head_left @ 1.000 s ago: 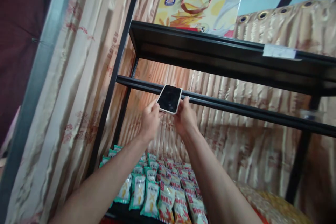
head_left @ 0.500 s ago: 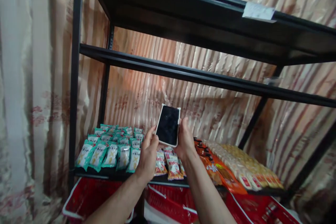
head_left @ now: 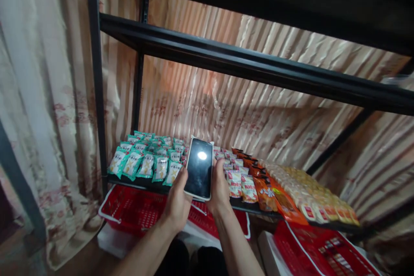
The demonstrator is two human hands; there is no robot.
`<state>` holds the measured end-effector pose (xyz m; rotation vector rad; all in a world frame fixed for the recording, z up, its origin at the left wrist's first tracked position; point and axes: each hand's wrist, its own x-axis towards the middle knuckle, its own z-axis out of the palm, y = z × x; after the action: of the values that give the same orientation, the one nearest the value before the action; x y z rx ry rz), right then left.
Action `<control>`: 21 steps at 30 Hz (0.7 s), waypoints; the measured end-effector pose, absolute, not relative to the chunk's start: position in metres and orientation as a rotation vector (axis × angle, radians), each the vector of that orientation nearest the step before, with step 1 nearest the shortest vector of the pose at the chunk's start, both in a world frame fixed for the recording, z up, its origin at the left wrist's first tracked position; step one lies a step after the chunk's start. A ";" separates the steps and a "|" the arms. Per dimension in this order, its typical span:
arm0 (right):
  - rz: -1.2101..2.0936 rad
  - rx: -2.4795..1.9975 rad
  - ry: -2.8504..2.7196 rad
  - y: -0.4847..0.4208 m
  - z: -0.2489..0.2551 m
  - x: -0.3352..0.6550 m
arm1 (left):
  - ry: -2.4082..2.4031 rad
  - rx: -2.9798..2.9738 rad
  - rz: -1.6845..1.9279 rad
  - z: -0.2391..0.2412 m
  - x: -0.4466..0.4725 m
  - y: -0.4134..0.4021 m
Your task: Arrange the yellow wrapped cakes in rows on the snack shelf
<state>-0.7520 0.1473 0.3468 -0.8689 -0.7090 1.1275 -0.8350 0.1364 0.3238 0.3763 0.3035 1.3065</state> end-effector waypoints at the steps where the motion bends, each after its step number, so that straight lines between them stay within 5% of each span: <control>1: 1.122 -0.871 -0.696 0.144 0.344 -0.756 | 0.313 0.350 1.290 0.322 -0.838 0.134; 21: 1.086 -0.862 -0.904 0.102 0.309 -0.758 | 0.227 0.231 1.036 0.301 -0.858 0.094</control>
<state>-0.7578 0.1023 0.3093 -0.8625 -0.9040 1.0857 -0.8585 0.0939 0.3007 0.2305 0.2269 1.0362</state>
